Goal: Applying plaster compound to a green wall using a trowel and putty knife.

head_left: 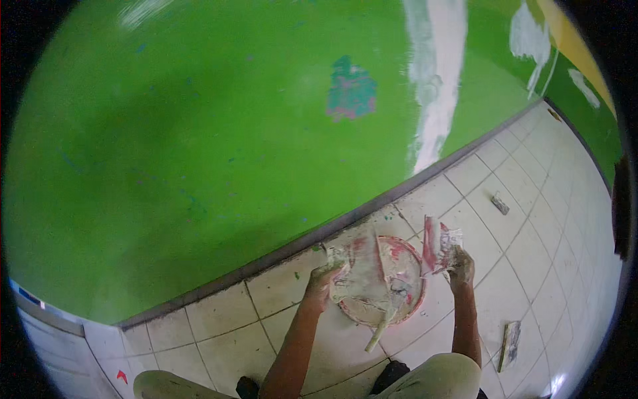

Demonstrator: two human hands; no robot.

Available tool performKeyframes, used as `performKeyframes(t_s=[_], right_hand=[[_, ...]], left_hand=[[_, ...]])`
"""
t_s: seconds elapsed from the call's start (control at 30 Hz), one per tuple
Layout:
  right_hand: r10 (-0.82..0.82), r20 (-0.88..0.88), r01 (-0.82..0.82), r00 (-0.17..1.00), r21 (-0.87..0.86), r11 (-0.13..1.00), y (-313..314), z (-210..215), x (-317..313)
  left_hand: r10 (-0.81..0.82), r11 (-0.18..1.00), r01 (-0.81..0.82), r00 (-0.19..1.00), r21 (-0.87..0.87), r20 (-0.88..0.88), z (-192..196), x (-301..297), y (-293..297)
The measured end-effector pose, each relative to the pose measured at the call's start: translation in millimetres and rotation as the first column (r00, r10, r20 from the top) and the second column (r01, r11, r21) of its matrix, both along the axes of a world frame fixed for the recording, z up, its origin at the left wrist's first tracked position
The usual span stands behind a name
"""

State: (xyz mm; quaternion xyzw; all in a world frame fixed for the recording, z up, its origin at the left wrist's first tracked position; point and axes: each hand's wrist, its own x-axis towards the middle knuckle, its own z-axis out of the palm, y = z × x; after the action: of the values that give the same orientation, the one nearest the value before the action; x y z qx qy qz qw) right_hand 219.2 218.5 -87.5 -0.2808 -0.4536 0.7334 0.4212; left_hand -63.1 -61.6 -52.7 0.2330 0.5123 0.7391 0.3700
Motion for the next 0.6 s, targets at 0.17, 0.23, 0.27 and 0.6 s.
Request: performKeyframes(t_s=[0.17, 0.23, 0.27, 0.6], right_hand=[[-0.031, 0.019, 0.032, 0.999, -0.083, 0.996, -18, 60, -51], [-0.035, 0.052, 0.038, 0.998, -0.064, 0.997, -19, 83, -63], [-0.05, 0.077, 0.053, 0.996, -0.036, 0.998, -21, 91, -65], [-0.14, 0.082, 0.161, 0.987, -0.379, 0.911, -56, 163, -67]], left_hand=[[-0.062, 0.991, 0.105, 0.906, -0.081, 0.418, 35, -15, 19], [-0.137, 0.977, 0.189, 0.909, -0.096, 0.394, 53, -22, 28], [-0.14, 0.976, 0.195, 0.902, -0.096, 0.409, 56, -24, 33], [-0.322, 0.926, 0.369, 0.663, 0.078, 0.676, 75, -4, 54]])
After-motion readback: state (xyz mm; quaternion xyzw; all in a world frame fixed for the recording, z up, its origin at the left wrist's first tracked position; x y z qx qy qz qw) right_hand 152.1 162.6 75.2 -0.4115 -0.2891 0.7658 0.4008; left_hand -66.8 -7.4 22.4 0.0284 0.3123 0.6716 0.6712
